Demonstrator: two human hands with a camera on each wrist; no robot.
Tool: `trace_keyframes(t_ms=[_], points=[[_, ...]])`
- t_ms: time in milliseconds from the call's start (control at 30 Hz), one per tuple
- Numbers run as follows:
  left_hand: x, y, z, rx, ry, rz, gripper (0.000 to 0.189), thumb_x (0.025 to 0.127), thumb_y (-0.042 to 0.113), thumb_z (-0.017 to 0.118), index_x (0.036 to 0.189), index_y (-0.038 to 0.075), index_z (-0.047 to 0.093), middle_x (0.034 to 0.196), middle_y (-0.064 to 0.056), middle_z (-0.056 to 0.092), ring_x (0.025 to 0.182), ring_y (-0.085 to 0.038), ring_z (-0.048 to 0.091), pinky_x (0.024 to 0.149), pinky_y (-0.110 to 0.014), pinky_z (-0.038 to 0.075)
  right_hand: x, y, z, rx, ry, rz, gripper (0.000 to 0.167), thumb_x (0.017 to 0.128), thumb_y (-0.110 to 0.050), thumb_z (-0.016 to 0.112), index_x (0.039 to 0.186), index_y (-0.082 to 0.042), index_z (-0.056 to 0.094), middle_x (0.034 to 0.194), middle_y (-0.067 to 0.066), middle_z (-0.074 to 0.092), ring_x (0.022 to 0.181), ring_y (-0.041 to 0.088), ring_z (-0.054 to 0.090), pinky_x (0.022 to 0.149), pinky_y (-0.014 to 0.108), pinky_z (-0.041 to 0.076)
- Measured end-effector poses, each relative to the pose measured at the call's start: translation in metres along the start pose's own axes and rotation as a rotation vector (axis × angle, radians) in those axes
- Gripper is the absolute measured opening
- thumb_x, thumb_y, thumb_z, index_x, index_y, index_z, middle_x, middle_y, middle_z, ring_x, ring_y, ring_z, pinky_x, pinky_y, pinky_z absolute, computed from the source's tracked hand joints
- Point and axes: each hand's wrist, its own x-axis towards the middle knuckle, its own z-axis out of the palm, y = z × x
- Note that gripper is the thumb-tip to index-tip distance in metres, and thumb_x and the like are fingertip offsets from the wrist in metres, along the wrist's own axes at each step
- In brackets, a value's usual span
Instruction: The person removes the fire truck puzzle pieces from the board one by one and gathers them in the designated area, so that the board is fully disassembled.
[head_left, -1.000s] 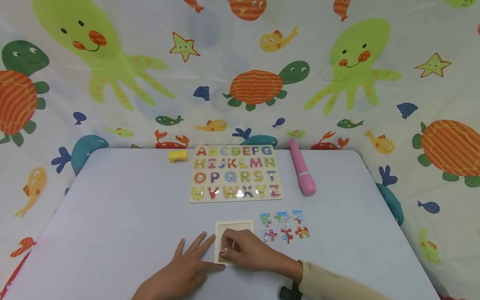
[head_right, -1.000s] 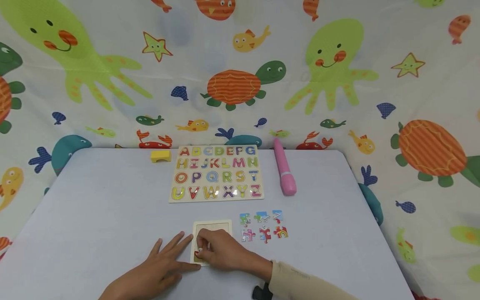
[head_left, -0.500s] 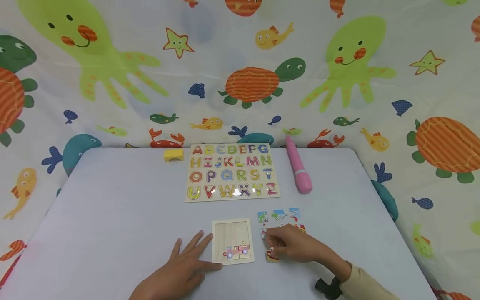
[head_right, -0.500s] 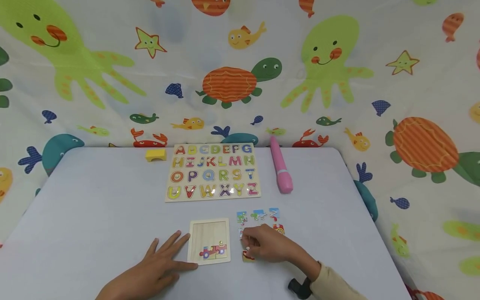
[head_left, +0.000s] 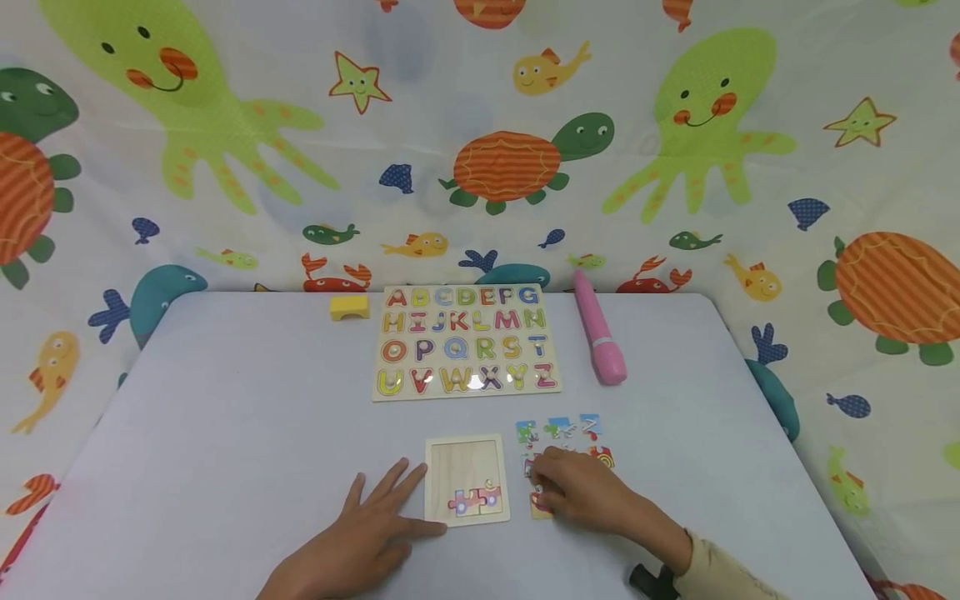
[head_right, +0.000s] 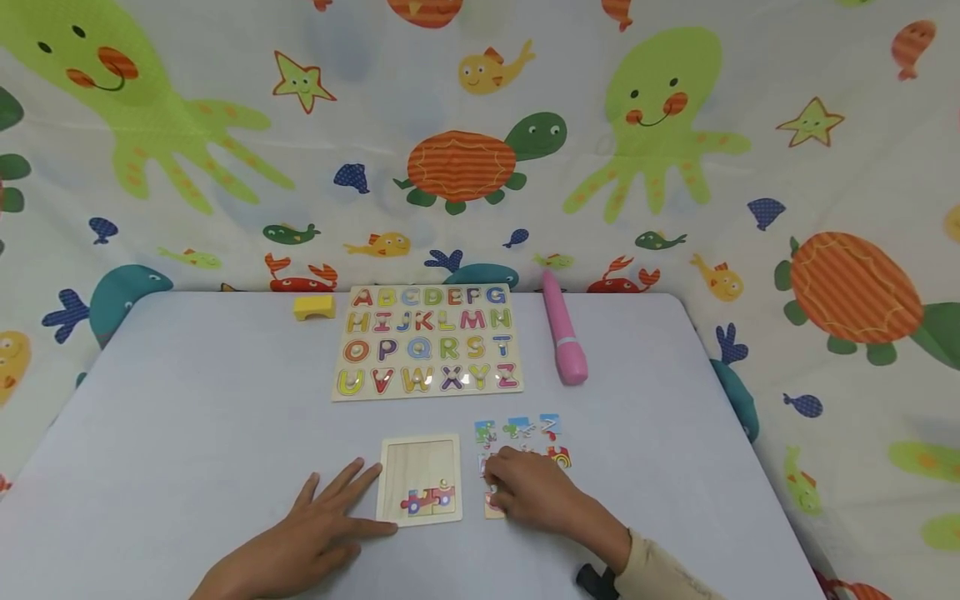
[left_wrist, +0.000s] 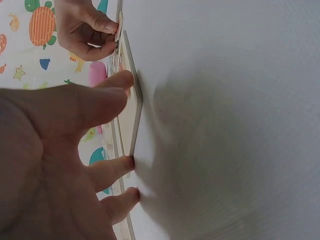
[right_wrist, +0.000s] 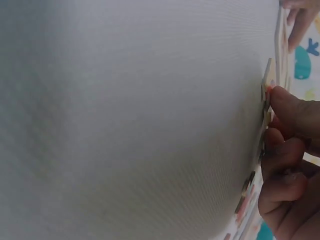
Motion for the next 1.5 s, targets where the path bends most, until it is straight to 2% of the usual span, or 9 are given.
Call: trace_keyframes(t_ms=[167, 300, 400, 467, 600, 867, 1033, 1200, 1500], points=[[-0.001, -0.002, -0.001, 0.013, 0.007, 0.016, 0.046, 0.089, 0.007, 0.069, 0.121, 0.041, 0.075, 0.164, -0.012, 0.034, 0.153, -0.042, 0.018, 0.109, -0.082, 0.01, 0.003, -0.007, 0.0, -0.12, 0.002, -0.035, 0.019, 0.089, -0.021, 0.081, 0.101, -0.016, 0.068, 0.092, -0.01, 0.057, 0.074, 0.005, 0.05, 0.063, 0.021, 0.047], [-0.001, -0.003, -0.002, 0.009, 0.006, 0.024, 0.046, 0.09, 0.008, 0.07, 0.122, 0.041, 0.075, 0.164, -0.012, 0.034, 0.153, -0.043, 0.018, 0.109, -0.082, 0.01, 0.016, -0.017, -0.001, -0.201, -0.011, -0.155, 0.032, 0.09, -0.02, 0.079, 0.12, -0.022, 0.071, 0.121, -0.003, 0.061, 0.107, 0.012, 0.057, 0.087, 0.031, 0.054], [0.0, -0.004, -0.002, -0.003, 0.002, 0.031, 0.046, 0.09, 0.009, 0.07, 0.122, 0.041, 0.074, 0.164, -0.013, 0.034, 0.153, -0.043, 0.018, 0.108, -0.083, 0.01, 0.033, -0.027, 0.001, -0.261, -0.05, -0.27, 0.046, 0.091, -0.022, 0.078, 0.134, -0.033, 0.067, 0.153, 0.003, 0.046, 0.143, 0.026, 0.037, 0.11, 0.052, 0.043], [0.0, -0.003, -0.003, -0.007, -0.004, 0.037, 0.046, 0.09, 0.009, 0.069, 0.123, 0.041, 0.074, 0.164, -0.013, 0.034, 0.153, -0.043, 0.018, 0.107, -0.084, 0.01, 0.044, -0.033, 0.003, -0.306, -0.074, -0.342, 0.049, 0.092, -0.027, 0.077, 0.138, -0.039, 0.064, 0.164, 0.005, 0.031, 0.153, 0.032, 0.021, 0.115, 0.061, 0.033], [0.002, -0.002, -0.003, -0.011, -0.021, 0.042, 0.046, 0.09, 0.011, 0.069, 0.123, 0.042, 0.074, 0.164, -0.012, 0.034, 0.153, -0.043, 0.018, 0.107, -0.084, 0.01, 0.057, -0.042, 0.008, -0.376, -0.101, -0.411, 0.046, 0.093, -0.036, 0.077, 0.136, -0.043, 0.064, 0.167, 0.005, 0.027, 0.154, 0.035, 0.015, 0.116, 0.064, 0.029], [0.003, -0.001, -0.003, -0.006, -0.028, 0.034, 0.043, 0.09, 0.014, 0.071, 0.123, 0.042, 0.074, 0.164, -0.013, 0.033, 0.153, -0.043, 0.016, 0.107, -0.084, 0.009, 0.061, -0.052, 0.011, -0.434, -0.097, -0.453, 0.032, 0.091, -0.026, 0.079, 0.122, -0.034, 0.073, 0.145, 0.004, 0.053, 0.134, 0.023, 0.045, 0.103, 0.039, 0.046], [0.002, 0.0, -0.003, -0.014, -0.027, 0.021, 0.042, 0.09, 0.015, 0.072, 0.122, 0.042, 0.074, 0.164, -0.011, 0.034, 0.153, -0.043, 0.016, 0.107, -0.084, 0.008, 0.058, -0.057, 0.017, -0.262, -0.152, -0.34, 0.032, 0.091, -0.015, 0.078, 0.121, -0.023, 0.07, 0.119, -0.003, 0.061, 0.098, 0.006, 0.056, 0.085, 0.016, 0.05], [0.002, -0.001, -0.003, -0.022, -0.023, 0.013, 0.041, 0.089, 0.015, 0.073, 0.12, 0.042, 0.075, 0.164, -0.011, 0.034, 0.153, -0.043, 0.016, 0.108, -0.083, 0.007, 0.055, -0.059, 0.024, -0.03, -0.164, -0.213, 0.031, 0.091, -0.008, 0.076, 0.118, -0.019, 0.064, 0.099, -0.011, 0.058, 0.082, 0.0, 0.051, 0.074, 0.012, 0.047], [0.0, -0.003, -0.001, -0.024, -0.017, 0.016, 0.041, 0.089, 0.017, 0.073, 0.122, 0.042, 0.074, 0.164, -0.012, 0.034, 0.153, -0.043, 0.016, 0.108, -0.083, 0.007, 0.053, -0.047, 0.014, 0.309, -0.124, -0.246, 0.018, 0.095, -0.01, 0.073, 0.093, -0.02, 0.057, 0.078, -0.014, 0.049, 0.072, -0.002, 0.047, 0.063, 0.014, 0.042]])
